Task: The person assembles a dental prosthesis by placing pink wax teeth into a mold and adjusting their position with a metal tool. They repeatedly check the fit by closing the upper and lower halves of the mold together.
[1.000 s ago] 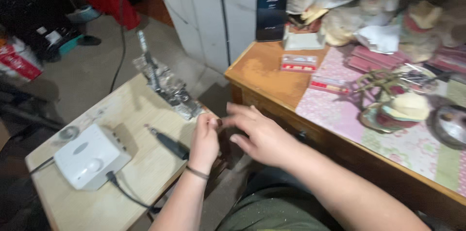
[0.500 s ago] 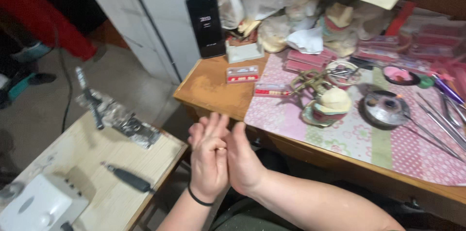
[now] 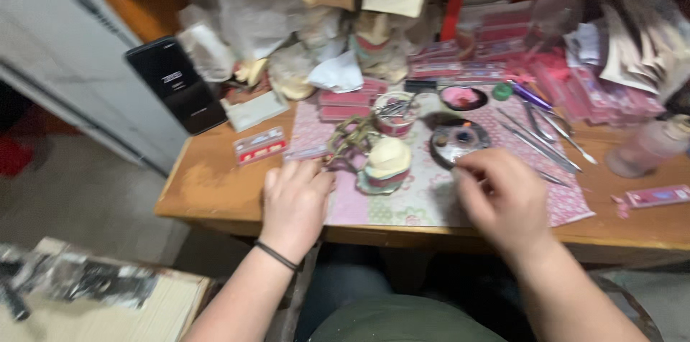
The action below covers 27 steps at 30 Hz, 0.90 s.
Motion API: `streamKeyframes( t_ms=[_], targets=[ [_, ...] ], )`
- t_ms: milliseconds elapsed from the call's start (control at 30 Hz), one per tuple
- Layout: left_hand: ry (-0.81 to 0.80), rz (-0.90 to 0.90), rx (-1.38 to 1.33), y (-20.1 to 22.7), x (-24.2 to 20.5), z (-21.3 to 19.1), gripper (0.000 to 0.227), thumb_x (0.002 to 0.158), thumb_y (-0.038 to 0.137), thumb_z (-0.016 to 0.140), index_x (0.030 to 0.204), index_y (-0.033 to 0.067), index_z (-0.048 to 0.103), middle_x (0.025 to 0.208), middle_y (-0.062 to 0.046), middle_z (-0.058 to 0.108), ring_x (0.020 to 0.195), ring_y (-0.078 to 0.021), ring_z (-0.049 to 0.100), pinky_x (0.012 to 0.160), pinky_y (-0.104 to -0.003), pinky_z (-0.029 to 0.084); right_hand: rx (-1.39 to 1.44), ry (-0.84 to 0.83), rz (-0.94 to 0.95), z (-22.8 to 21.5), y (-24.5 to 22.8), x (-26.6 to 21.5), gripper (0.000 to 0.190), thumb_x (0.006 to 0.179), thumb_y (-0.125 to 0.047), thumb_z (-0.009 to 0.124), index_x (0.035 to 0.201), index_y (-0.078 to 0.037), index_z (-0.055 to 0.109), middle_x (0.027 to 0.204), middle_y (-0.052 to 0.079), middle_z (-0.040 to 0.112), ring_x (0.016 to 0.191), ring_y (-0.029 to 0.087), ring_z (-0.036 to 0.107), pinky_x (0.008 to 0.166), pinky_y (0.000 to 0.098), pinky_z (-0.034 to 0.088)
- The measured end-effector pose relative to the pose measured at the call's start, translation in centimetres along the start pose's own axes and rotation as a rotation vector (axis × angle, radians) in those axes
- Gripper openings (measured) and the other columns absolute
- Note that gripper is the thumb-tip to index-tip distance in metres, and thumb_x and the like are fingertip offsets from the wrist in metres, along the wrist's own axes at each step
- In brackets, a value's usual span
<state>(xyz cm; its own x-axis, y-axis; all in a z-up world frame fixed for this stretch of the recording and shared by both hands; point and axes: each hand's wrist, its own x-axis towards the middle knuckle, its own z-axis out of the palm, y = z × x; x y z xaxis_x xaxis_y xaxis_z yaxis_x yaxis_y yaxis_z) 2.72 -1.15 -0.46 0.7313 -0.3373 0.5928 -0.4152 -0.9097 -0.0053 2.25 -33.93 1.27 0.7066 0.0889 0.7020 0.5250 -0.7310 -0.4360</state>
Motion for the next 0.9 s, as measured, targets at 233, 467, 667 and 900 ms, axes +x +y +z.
streamKeyframes(
  t_ms=[233, 467, 667, 900],
  targets=[
    [-0.076, -0.029, -0.064, -0.8, 1.9, -1.2, 0.013, 0.086, 0.035, 0.078, 0.097, 0.0266, 0.080, 0.078, 0.005, 0.067, 0.086, -0.0277, 0.059, 0.072, -0.046, 0.036, -0.559, -0.407, 0.223, -6.3, 8.0, -0.7, 0.022, 0.091, -0.041, 0.073, 0.100, -0.022, 0.073, 0.097, 0.001, 0.076, 0.101, 0.031, 0.067, 0.093, 0.0437, 0.053],
    [-0.082, 0.117, -0.310, 0.0, 6.8, -4.4, 0.018, 0.086, 0.015, 0.064, 0.102, 0.0203, 0.071, 0.091, 0.002, 0.069, 0.092, -0.0265, 0.061, 0.079, -0.043, 0.039, -0.539, -0.396, 0.204, -6.3, 10.8, -1.6, 0.008, 0.095, -0.023, 0.065, 0.098, -0.025, 0.072, 0.089, 0.001, 0.072, 0.096, 0.026, 0.069, 0.082, 0.0428, 0.054],
    [-0.245, 0.374, -0.483, -1.0, 10.9, -3.4, 0.053, 0.074, 0.002, 0.060, 0.126, 0.0150, 0.061, 0.121, -0.007, 0.060, 0.116, -0.0308, 0.055, 0.096, -0.047, 0.041, -0.286, -0.209, -0.002, -6.4, 8.6, -1.0, 0.033, 0.098, 0.002, 0.059, 0.119, -0.016, 0.077, 0.110, 0.005, 0.077, 0.097, 0.029, 0.069, 0.094, 0.0409, 0.052],
    [-0.176, 0.513, -0.307, -0.4, 12.9, -0.2, 0.030, 0.080, 0.015, 0.073, 0.110, 0.0185, 0.070, 0.100, 0.001, 0.068, 0.107, -0.0291, 0.057, 0.090, -0.049, 0.035, 0.743, -0.086, 0.373, -1.9, 3.9, -2.2, 0.020, 0.088, 0.004, 0.071, 0.108, 0.001, 0.065, 0.115, 0.019, 0.078, 0.132, 0.033, 0.070, 0.118, 0.0443, 0.055]
  ],
)
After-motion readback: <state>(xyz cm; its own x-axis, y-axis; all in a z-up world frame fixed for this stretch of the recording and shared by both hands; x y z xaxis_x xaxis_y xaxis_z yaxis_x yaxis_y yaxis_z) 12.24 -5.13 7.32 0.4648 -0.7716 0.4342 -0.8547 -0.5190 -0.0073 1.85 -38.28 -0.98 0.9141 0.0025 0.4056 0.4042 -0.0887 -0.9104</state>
